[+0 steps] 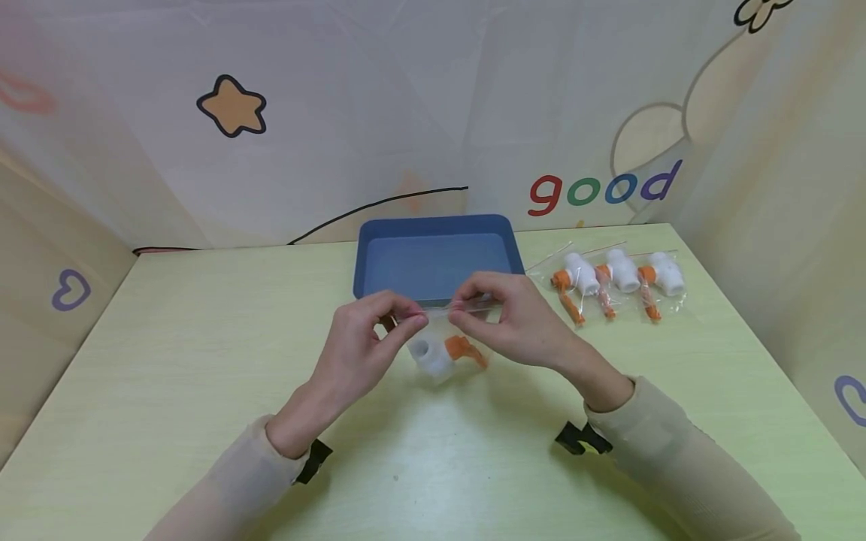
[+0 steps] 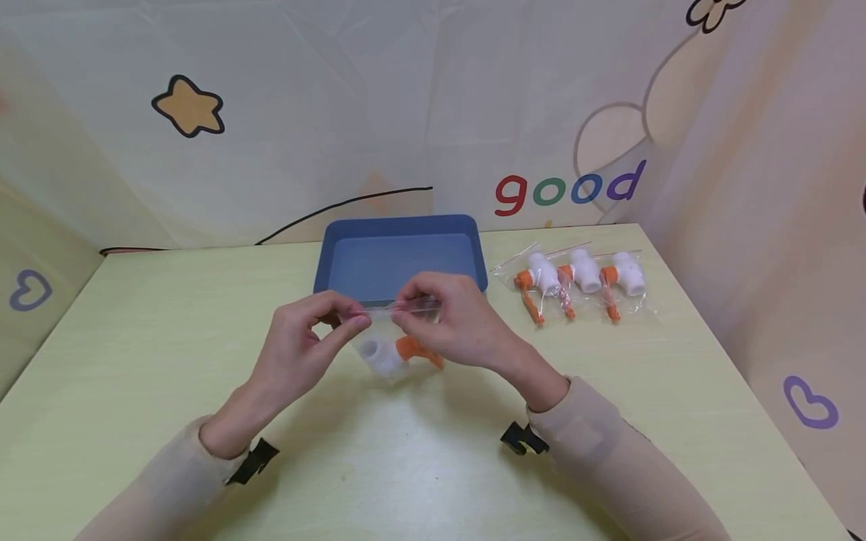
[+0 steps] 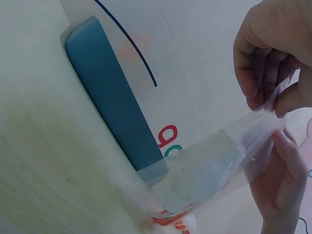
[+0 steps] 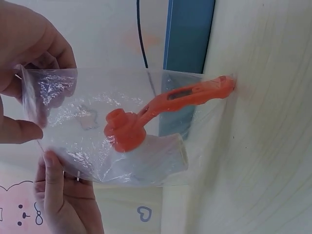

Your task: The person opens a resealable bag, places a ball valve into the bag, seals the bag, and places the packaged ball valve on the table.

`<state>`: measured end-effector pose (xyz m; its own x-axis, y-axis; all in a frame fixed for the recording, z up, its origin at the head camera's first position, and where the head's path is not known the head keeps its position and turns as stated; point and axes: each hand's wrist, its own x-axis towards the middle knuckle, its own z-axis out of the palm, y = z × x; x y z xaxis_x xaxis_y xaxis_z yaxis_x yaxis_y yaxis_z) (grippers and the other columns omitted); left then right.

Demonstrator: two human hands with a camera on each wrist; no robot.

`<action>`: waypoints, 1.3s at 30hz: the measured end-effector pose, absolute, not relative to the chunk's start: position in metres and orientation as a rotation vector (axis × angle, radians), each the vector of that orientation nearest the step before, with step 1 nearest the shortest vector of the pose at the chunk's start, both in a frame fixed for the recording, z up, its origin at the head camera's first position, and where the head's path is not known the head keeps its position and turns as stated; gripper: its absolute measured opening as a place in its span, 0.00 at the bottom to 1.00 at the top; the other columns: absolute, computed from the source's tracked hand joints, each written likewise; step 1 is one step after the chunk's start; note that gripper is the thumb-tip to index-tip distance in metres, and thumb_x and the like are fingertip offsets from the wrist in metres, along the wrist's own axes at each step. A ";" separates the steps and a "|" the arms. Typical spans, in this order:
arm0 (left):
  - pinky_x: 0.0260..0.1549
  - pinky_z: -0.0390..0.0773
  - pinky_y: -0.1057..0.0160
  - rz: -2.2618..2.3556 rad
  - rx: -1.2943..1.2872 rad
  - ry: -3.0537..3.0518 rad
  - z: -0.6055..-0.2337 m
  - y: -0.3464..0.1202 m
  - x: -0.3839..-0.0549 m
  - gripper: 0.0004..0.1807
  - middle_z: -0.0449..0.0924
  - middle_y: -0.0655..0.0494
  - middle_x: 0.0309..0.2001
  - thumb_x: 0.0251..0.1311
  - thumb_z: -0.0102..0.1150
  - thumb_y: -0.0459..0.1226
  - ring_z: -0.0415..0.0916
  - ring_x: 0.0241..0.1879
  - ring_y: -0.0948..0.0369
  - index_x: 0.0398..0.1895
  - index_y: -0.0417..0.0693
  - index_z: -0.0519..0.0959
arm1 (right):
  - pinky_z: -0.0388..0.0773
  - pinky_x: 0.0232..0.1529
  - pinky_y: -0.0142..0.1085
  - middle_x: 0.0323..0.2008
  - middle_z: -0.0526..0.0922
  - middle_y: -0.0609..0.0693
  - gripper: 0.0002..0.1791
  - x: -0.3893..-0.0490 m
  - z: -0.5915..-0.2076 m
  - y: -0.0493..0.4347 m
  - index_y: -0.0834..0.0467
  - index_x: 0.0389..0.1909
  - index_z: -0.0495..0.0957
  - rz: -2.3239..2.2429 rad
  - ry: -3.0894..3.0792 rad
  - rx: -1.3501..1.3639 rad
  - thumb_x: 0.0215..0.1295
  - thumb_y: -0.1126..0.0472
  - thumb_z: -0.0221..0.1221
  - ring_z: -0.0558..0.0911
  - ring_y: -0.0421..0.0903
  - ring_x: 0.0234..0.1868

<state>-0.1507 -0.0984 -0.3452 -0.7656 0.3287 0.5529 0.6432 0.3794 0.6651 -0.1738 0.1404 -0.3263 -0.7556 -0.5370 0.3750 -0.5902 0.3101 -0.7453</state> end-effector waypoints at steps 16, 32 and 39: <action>0.31 0.81 0.63 -1.321 -0.900 -2.320 -0.345 -0.097 -0.151 0.04 0.84 0.57 0.36 0.64 0.70 0.31 0.78 0.33 0.65 0.40 0.41 0.85 | 0.84 0.46 0.39 0.35 0.83 0.47 0.02 -0.171 -0.330 0.137 0.61 0.38 0.83 1.501 -2.485 1.075 0.67 0.69 0.65 0.84 0.43 0.40; 0.25 0.75 0.66 -1.248 -0.916 -2.284 -0.346 -0.097 -0.151 0.02 0.84 0.58 0.33 0.66 0.68 0.30 0.76 0.28 0.65 0.39 0.42 0.86 | 0.83 0.45 0.40 0.34 0.83 0.44 0.02 -0.175 -0.327 0.138 0.60 0.38 0.84 1.448 -2.466 1.125 0.66 0.67 0.67 0.84 0.41 0.39; 0.27 0.78 0.64 -1.244 -0.903 -2.289 -0.346 -0.096 -0.151 0.02 0.84 0.57 0.33 0.65 0.68 0.29 0.78 0.30 0.65 0.38 0.41 0.86 | 0.84 0.43 0.38 0.34 0.84 0.43 0.02 -0.175 -0.327 0.136 0.60 0.37 0.86 1.462 -2.429 1.171 0.66 0.67 0.68 0.85 0.40 0.37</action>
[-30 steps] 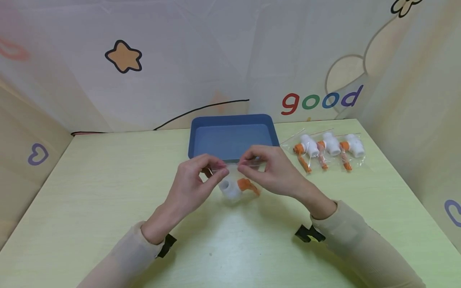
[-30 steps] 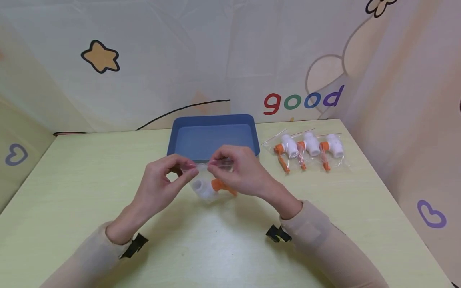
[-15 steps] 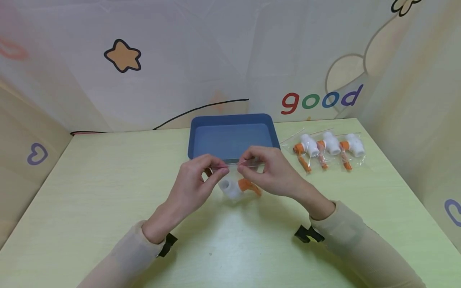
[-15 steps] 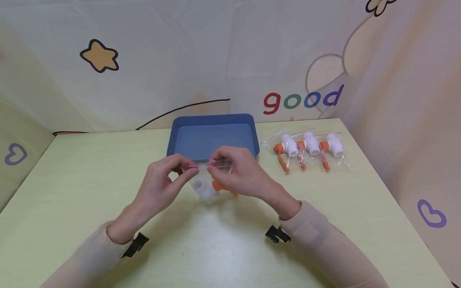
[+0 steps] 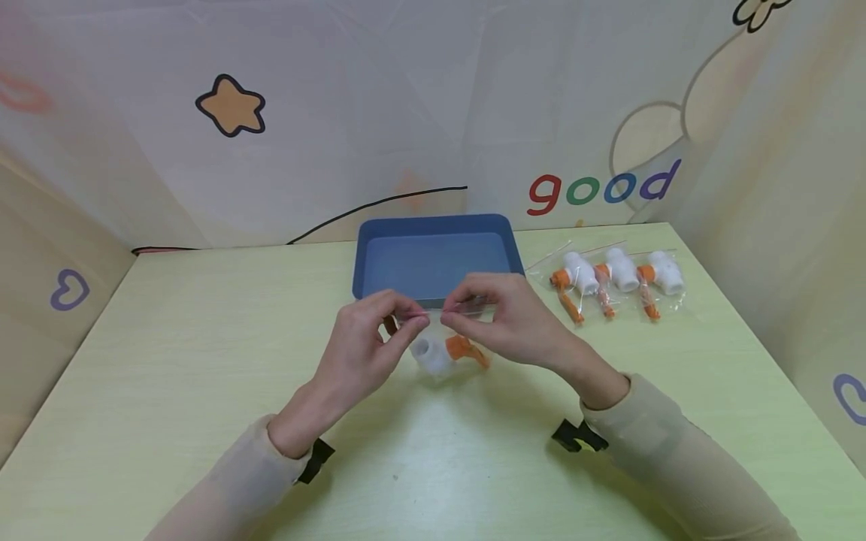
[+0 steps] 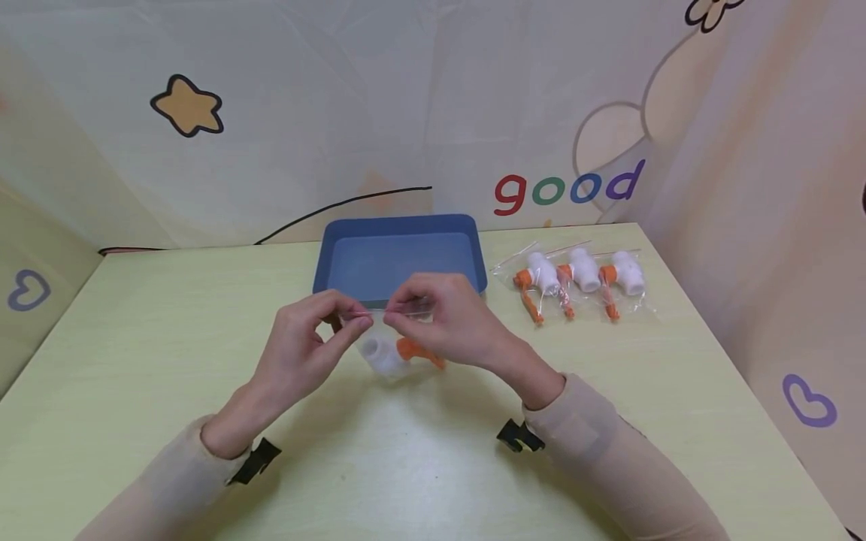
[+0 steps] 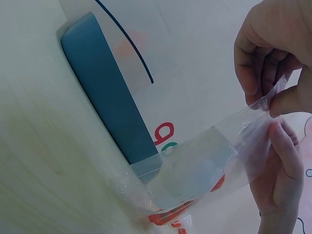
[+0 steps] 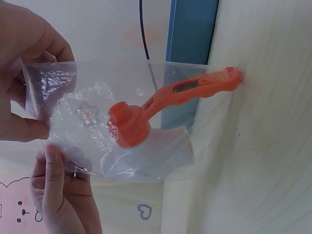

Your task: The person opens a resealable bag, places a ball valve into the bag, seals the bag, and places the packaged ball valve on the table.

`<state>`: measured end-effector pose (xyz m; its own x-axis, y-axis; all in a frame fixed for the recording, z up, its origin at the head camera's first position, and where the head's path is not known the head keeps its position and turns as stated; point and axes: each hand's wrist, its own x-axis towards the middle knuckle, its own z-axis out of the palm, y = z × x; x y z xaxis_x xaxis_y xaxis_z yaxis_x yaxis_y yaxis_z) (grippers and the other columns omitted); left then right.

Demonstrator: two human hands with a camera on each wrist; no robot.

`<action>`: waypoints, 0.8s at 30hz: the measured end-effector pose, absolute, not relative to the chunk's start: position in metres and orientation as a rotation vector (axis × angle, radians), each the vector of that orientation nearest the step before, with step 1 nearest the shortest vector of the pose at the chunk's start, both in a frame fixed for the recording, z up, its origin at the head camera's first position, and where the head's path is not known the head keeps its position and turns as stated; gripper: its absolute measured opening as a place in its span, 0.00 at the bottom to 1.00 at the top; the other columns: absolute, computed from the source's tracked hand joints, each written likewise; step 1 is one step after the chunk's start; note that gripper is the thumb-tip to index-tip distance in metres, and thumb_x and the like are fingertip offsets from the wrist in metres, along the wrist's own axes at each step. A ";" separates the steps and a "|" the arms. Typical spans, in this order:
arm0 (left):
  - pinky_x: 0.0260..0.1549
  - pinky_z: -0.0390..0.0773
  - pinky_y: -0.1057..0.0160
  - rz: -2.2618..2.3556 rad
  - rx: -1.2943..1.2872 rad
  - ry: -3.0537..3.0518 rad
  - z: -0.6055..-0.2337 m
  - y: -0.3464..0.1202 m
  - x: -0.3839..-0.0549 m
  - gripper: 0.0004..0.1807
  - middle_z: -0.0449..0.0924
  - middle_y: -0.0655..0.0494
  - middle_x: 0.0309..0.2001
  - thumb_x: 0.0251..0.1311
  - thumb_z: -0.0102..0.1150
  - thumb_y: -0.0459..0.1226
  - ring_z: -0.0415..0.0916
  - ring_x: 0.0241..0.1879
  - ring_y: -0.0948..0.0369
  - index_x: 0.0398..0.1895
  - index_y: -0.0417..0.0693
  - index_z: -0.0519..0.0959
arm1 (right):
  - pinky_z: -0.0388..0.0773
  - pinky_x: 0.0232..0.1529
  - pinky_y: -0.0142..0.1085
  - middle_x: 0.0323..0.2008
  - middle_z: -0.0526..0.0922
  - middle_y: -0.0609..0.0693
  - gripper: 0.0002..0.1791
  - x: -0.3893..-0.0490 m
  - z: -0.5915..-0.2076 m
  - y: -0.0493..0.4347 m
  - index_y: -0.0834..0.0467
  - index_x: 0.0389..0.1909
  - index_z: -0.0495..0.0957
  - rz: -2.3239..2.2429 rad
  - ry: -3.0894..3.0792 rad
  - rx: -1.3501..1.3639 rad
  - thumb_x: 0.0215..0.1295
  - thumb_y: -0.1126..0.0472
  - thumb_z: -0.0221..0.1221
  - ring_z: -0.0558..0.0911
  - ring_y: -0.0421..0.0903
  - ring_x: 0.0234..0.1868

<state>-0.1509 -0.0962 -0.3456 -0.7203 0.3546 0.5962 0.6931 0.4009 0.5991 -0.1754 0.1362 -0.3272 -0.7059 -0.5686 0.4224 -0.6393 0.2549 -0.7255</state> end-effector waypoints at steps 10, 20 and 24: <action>0.30 0.80 0.62 -1.308 -0.911 -2.321 -0.347 -0.096 -0.151 0.02 0.84 0.58 0.36 0.65 0.68 0.32 0.78 0.32 0.66 0.39 0.43 0.85 | 0.85 0.44 0.37 0.33 0.83 0.44 0.03 -0.174 -0.330 0.131 0.60 0.36 0.84 1.433 -2.382 1.218 0.66 0.70 0.66 0.85 0.41 0.38; 0.28 0.79 0.61 -1.277 -0.964 -2.339 -0.346 -0.096 -0.152 0.02 0.82 0.57 0.35 0.68 0.65 0.32 0.76 0.30 0.64 0.40 0.41 0.84 | 0.84 0.43 0.38 0.35 0.84 0.44 0.03 -0.174 -0.330 0.133 0.60 0.38 0.84 1.440 -2.412 1.208 0.66 0.69 0.67 0.85 0.40 0.38; 0.27 0.80 0.57 -1.286 -0.959 -2.348 -0.348 -0.098 -0.153 0.02 0.82 0.56 0.35 0.70 0.63 0.31 0.76 0.30 0.64 0.40 0.40 0.83 | 0.83 0.42 0.38 0.35 0.83 0.43 0.05 -0.176 -0.328 0.138 0.59 0.39 0.84 1.409 -2.433 1.188 0.65 0.70 0.67 0.82 0.41 0.37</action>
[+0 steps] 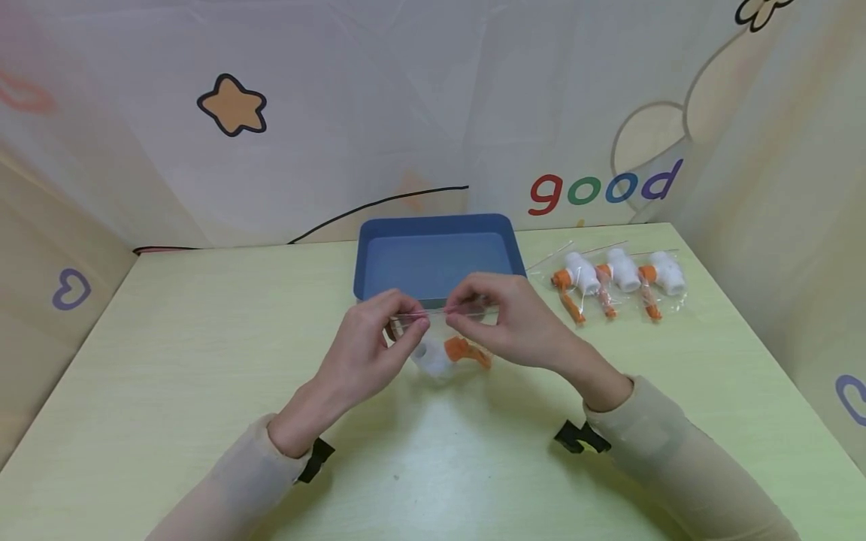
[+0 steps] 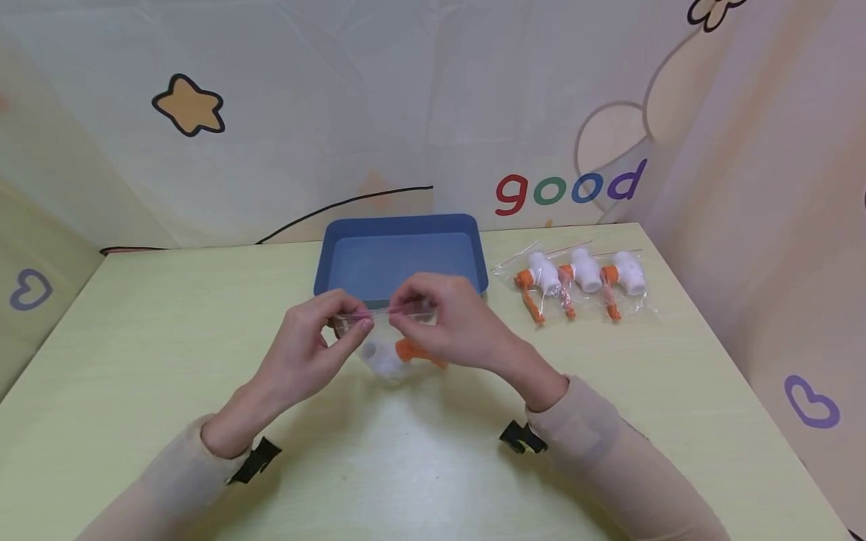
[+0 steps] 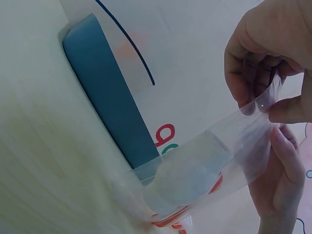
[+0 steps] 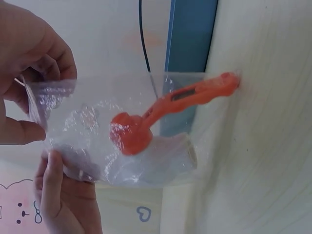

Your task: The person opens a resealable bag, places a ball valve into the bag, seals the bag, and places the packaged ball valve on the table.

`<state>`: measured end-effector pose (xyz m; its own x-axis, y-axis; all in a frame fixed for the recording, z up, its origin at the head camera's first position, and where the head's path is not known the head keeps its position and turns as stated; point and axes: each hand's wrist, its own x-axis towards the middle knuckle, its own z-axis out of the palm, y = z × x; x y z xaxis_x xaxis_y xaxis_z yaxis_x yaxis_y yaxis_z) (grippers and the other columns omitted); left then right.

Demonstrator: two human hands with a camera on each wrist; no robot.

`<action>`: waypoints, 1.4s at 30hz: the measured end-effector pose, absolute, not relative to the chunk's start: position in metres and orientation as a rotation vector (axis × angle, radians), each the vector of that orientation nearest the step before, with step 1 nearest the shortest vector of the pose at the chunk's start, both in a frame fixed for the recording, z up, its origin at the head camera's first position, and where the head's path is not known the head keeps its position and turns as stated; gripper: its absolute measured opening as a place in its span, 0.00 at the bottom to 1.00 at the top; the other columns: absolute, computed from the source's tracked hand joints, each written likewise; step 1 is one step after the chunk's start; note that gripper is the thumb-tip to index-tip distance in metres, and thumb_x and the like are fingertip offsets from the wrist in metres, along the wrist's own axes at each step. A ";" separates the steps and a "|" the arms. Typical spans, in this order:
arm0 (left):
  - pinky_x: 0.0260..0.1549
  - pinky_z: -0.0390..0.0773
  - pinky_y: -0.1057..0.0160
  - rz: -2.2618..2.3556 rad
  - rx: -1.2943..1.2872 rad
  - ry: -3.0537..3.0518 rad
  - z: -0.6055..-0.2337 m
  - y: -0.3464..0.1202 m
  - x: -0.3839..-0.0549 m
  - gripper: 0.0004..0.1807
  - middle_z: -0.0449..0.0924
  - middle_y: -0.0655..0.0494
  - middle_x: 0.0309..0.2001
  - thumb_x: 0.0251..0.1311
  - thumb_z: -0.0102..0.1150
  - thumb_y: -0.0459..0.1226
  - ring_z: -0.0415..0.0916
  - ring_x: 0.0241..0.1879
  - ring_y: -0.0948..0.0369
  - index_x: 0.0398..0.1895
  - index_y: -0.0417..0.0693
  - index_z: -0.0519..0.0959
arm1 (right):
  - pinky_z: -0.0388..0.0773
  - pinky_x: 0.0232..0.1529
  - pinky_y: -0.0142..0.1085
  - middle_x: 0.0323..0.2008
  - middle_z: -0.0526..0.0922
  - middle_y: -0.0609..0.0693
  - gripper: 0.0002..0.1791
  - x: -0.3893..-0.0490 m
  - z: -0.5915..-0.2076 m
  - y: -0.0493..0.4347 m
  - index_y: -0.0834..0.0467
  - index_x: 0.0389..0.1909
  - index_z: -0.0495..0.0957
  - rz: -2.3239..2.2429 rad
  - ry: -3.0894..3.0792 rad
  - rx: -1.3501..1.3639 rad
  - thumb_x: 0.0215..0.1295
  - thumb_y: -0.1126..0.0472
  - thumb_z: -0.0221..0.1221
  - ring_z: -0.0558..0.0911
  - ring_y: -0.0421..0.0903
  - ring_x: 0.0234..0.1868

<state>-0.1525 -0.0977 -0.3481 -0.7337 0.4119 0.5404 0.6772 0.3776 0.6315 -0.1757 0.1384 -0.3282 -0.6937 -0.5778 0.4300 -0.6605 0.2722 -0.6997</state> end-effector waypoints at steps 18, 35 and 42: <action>0.30 0.81 0.56 -1.330 -0.898 -2.378 -0.350 -0.100 -0.154 0.03 0.80 0.60 0.34 0.67 0.63 0.29 0.75 0.30 0.65 0.37 0.46 0.81 | 0.78 0.36 0.39 0.34 0.83 0.44 0.02 -0.177 -0.324 0.151 0.57 0.38 0.82 1.411 -2.629 1.059 0.69 0.64 0.66 0.81 0.44 0.37; 0.30 0.78 0.62 -1.294 -0.982 -2.344 -0.351 -0.099 -0.156 0.01 0.81 0.61 0.34 0.67 0.66 0.31 0.77 0.33 0.65 0.38 0.45 0.84 | 0.76 0.34 0.39 0.33 0.84 0.45 0.02 -0.174 -0.324 0.147 0.55 0.36 0.84 1.421 -2.633 1.007 0.68 0.63 0.68 0.80 0.43 0.35; 0.24 0.74 0.65 -1.263 -0.947 -2.333 -0.349 -0.100 -0.154 0.03 0.80 0.62 0.32 0.65 0.68 0.30 0.74 0.28 0.65 0.36 0.46 0.85 | 0.81 0.40 0.42 0.34 0.84 0.44 0.03 -0.176 -0.322 0.151 0.55 0.37 0.85 1.402 -2.673 0.935 0.66 0.62 0.70 0.81 0.44 0.37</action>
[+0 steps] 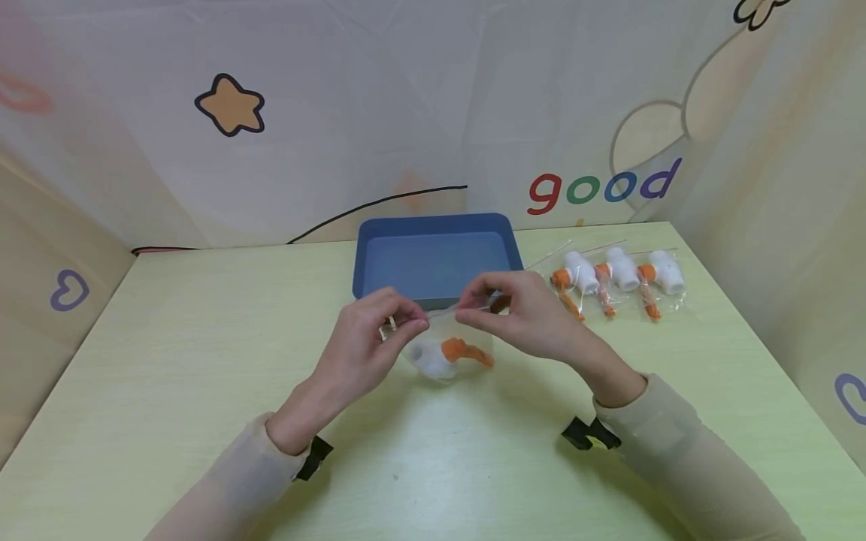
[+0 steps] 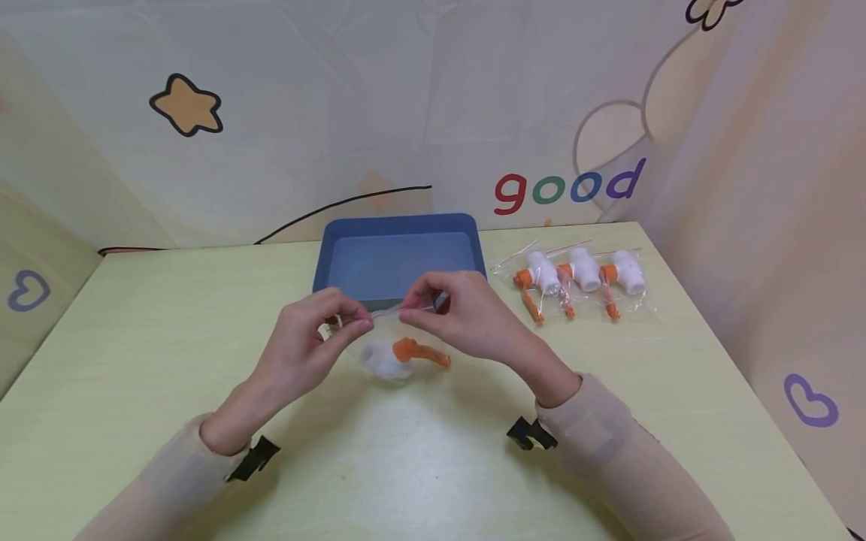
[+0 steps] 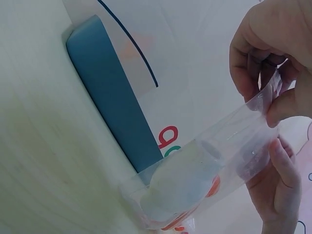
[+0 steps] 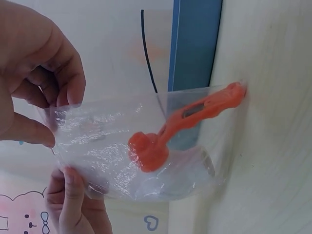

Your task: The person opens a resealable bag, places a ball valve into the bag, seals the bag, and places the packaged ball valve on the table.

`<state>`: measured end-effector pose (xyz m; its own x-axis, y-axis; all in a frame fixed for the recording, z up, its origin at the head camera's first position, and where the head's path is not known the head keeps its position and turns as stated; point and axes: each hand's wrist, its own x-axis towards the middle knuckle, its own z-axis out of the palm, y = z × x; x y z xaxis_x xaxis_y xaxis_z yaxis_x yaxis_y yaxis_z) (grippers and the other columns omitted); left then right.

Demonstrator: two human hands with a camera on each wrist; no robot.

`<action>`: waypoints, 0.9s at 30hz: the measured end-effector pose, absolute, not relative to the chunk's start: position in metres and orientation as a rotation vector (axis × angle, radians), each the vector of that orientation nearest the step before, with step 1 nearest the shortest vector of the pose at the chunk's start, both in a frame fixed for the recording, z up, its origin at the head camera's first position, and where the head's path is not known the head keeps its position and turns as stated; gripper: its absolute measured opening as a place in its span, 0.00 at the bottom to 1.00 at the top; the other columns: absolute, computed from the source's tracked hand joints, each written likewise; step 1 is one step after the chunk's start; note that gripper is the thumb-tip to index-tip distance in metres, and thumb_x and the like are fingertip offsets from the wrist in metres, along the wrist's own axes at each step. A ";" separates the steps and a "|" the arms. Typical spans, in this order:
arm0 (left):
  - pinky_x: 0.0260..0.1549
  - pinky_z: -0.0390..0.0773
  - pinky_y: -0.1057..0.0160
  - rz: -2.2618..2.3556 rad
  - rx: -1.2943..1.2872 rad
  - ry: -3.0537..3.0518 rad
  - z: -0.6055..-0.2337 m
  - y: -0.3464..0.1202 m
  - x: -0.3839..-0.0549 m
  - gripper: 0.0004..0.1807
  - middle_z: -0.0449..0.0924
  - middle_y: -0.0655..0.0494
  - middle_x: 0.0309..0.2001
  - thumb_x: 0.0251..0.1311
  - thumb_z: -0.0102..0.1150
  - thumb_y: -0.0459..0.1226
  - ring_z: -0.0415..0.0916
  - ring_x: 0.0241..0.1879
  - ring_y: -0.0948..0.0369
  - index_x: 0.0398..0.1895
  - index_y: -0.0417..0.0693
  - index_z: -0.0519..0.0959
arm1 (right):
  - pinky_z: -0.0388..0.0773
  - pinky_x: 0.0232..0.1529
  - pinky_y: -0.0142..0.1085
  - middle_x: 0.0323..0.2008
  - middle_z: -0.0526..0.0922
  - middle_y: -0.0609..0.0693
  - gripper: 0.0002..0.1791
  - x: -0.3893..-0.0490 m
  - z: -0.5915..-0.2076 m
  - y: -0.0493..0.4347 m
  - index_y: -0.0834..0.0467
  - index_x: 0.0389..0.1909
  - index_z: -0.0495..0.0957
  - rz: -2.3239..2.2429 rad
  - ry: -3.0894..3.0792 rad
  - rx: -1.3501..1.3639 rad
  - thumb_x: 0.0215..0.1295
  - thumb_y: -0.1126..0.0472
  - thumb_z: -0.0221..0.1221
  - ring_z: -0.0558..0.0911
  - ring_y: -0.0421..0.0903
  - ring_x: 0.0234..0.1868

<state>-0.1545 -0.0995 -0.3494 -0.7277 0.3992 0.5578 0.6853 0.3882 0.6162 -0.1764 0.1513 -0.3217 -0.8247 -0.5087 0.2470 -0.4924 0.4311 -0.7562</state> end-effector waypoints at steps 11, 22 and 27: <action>0.25 0.78 0.66 -1.311 -0.962 -2.275 -0.348 -0.101 -0.155 0.04 0.82 0.62 0.31 0.60 0.72 0.29 0.77 0.28 0.67 0.35 0.46 0.88 | 0.76 0.30 0.35 0.29 0.82 0.47 0.02 -0.172 -0.313 0.157 0.56 0.35 0.86 -1.388 2.654 -0.900 0.65 0.64 0.70 0.77 0.46 0.30; 0.28 0.79 0.64 -1.301 -0.927 -2.380 -0.342 -0.107 -0.155 0.05 0.81 0.63 0.33 0.60 0.74 0.31 0.79 0.31 0.68 0.38 0.46 0.88 | 0.74 0.28 0.35 0.28 0.82 0.47 0.02 -0.169 -0.312 0.154 0.55 0.34 0.86 -1.400 2.674 -0.950 0.65 0.63 0.71 0.76 0.45 0.29; 0.32 0.82 0.63 -1.280 -0.911 -2.457 -0.341 -0.113 -0.155 0.07 0.82 0.60 0.35 0.62 0.72 0.30 0.78 0.32 0.66 0.43 0.43 0.87 | 0.73 0.28 0.35 0.28 0.82 0.47 0.03 -0.169 -0.311 0.154 0.54 0.34 0.86 -1.402 2.674 -0.976 0.65 0.63 0.71 0.76 0.45 0.29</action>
